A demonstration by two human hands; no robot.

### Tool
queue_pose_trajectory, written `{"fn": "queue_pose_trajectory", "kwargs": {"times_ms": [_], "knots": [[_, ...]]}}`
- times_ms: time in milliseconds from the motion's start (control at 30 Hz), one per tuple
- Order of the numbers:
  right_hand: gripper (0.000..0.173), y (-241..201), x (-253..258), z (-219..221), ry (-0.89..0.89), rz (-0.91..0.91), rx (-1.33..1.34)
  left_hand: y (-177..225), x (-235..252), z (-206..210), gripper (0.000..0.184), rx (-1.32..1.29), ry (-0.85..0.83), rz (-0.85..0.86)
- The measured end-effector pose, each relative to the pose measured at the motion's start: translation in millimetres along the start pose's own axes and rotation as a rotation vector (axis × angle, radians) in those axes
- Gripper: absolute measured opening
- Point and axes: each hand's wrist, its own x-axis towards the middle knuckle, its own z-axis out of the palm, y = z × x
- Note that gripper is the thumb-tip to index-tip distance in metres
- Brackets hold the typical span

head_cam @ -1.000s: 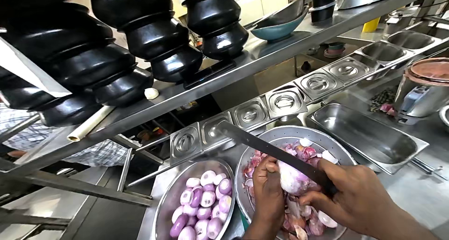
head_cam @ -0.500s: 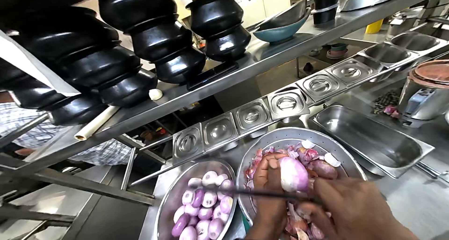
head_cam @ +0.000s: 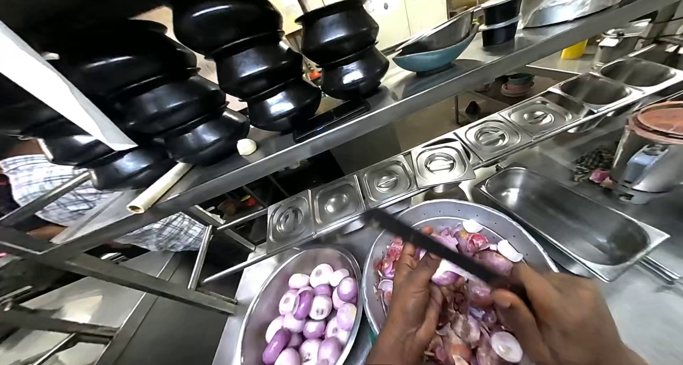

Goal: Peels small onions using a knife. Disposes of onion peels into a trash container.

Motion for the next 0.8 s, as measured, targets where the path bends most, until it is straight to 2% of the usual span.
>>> {"fn": "queue_pose_trajectory", "kwargs": {"times_ms": [67, 200, 267, 367, 467, 533, 633, 733, 800], "knots": [[0.061, -16, -13, 1, -0.13, -0.051, 0.02, -1, 5, 2, 0.035, -0.026, 0.07, 0.013], [0.055, -39, -38, 11, -0.306, -0.179, 0.081, 4, 17, 0, 0.032, -0.123, 0.267, 0.025], [0.059, -39, -35, 8, -0.326, -0.125, 0.093, 8, 19, -4, 0.034, -0.135, 0.288, 0.023], [0.077, -26, -14, 3, -0.221, 0.006, 0.023, 8, 11, -4, 0.042, -0.175, 0.211, -0.045], [0.084, -16, 7, 13, -0.068, 0.045, -0.119, 0, 0, -3, 0.047, -0.152, 0.01, -0.098], [0.081, -13, 16, 19, -0.045, 0.04, -0.144, -5, -6, 2, 0.049, -0.094, -0.063, -0.116], [0.07, -9, 18, 23, -0.061, 0.027, -0.103, -12, -10, 4, 0.038, 0.016, -0.079, -0.045], [0.062, -22, 8, 24, -0.065, -0.038, -0.094, -17, -4, 1, 0.042, 0.038, 0.017, 0.025], [0.056, -43, -6, 19, -0.196, -0.129, -0.05, -17, 2, -2, 0.049, 0.046, 0.057, 0.006]]}}
